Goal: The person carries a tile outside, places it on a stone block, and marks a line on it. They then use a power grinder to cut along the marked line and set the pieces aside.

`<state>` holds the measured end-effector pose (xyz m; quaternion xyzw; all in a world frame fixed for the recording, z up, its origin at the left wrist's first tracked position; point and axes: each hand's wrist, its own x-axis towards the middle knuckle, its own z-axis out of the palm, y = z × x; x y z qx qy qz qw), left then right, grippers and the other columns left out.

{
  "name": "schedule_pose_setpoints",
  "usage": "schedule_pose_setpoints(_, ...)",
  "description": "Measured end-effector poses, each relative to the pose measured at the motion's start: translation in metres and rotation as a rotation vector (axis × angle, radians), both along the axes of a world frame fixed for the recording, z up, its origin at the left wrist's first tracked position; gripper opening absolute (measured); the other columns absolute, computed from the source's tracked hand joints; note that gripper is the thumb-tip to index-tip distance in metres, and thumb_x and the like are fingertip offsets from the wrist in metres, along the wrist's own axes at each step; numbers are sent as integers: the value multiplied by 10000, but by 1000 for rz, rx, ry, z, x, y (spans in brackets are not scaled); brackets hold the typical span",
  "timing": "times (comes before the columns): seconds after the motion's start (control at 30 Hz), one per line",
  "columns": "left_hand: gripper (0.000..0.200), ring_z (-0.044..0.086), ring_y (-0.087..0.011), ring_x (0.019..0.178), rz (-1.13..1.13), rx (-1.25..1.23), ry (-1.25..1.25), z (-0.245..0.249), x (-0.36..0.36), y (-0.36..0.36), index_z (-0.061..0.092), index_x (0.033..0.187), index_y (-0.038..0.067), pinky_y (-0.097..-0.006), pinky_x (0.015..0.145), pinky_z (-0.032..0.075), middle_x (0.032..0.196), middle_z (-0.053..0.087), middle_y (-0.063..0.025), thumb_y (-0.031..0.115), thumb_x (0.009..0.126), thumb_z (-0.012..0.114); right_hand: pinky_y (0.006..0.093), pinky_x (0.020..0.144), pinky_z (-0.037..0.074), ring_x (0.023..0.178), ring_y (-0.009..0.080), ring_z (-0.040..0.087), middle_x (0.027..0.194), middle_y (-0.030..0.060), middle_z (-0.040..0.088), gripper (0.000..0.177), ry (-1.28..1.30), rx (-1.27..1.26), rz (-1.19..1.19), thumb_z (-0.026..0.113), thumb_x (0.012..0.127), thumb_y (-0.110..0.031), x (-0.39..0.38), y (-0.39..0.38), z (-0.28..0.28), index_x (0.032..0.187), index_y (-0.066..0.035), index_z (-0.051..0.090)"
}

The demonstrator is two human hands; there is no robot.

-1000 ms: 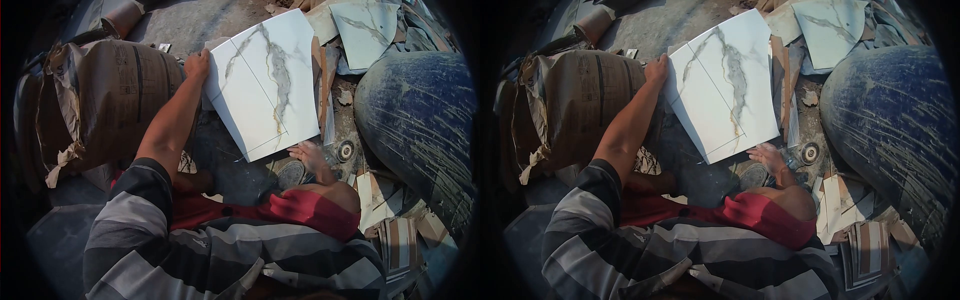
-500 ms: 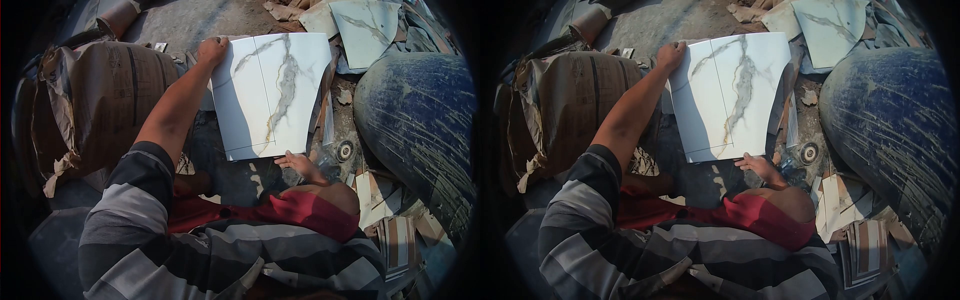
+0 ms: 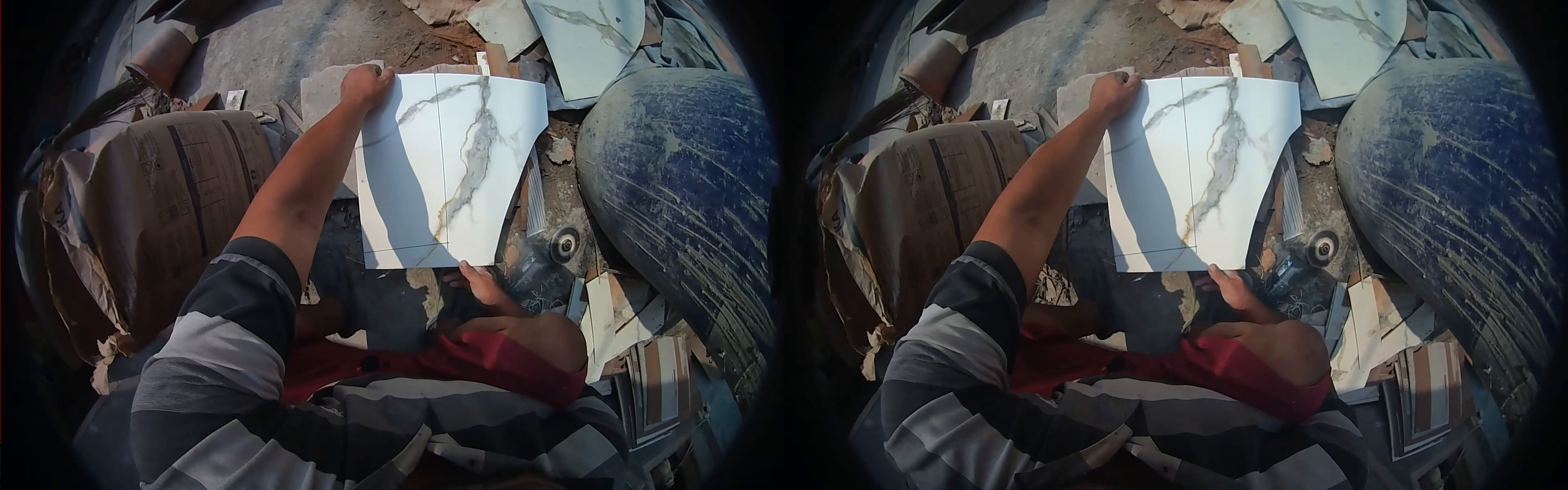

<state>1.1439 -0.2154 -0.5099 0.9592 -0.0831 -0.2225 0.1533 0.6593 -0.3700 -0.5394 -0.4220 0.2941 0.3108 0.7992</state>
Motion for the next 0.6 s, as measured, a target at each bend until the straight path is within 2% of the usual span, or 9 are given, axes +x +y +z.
schedule_pose_setpoints(0.1, 572, 679, -399, 1123, 34, -5, 52, 13, 6, -24, 749, 1137, 22, -463, 1013, 506, 1159, 721, -243, 523, 965, 535, 368, 892, 550, 1057, 260, 694, 1230, 147, 649, 502, 2, -52, -45, 441, 1111, -409, 6, -6, 4, 1396, -1, 503)
schedule_pose_setpoints(0.23, 559, 684, -397, 1112, -6, -34, 29, -2, 21, -45, 745, 1137, 9, -461, 1014, 509, 1134, 723, -254, 505, 973, 547, 362, 884, 549, 1007, 252, 698, 1212, 160, 670, 475, -20, -65, -80, 443, 1112, -388, 15, -16, 2, 1375, 0, 523)
schedule_pose_setpoints(0.33, 531, 647, -402, 1182, -60, -65, 11, -6, 22, -57, 745, 1168, 32, -467, 1048, 487, 1215, 695, -254, 488, 985, 543, 360, 881, 550, 973, 243, 701, 1176, 164, 686, 465, -13, -99, -131, 444, 1113, -380, 17, -22, -1, 1347, 9, 544)
schedule_pose_setpoints(0.43, 518, 590, -421, 1242, -50, -78, -41, -22, 18, -59, 740, 1194, 47, -482, 1083, 453, 1308, 644, -235, 476, 994, 530, 361, 879, 551, 956, 231, 701, 1137, 166, 697, 464, -23, -139, -156, 445, 1113, -377, 22, -28, 1, 1316, 23, 564)
schedule_pose_setpoints(0.5, 501, 525, -411, 1302, -47, -88, -186, -28, 11, -60, 736, 1216, 69, -537, 1120, 386, 1356, 607, -193, 463, 993, 521, 360, 879, 551, 939, 217, 697, 1104, 161, 704, 471, -19, -150, -155, 452, 1111, -382, 23, -29, -1, 1280, 40, 577)
schedule_pose_setpoints(0.6, 472, 503, -379, 1320, -53, -11, -304, -16, -1, -64, 744, 1211, 100, -572, 1135, 328, 1330, 624, -158, 448, 992, 514, 359, 889, 545, 953, 215, 688, 1110, 161, 701, 473, -34, -140, -103, 466, 1107, -385, 24, -29, -4, 1273, 43, 579)
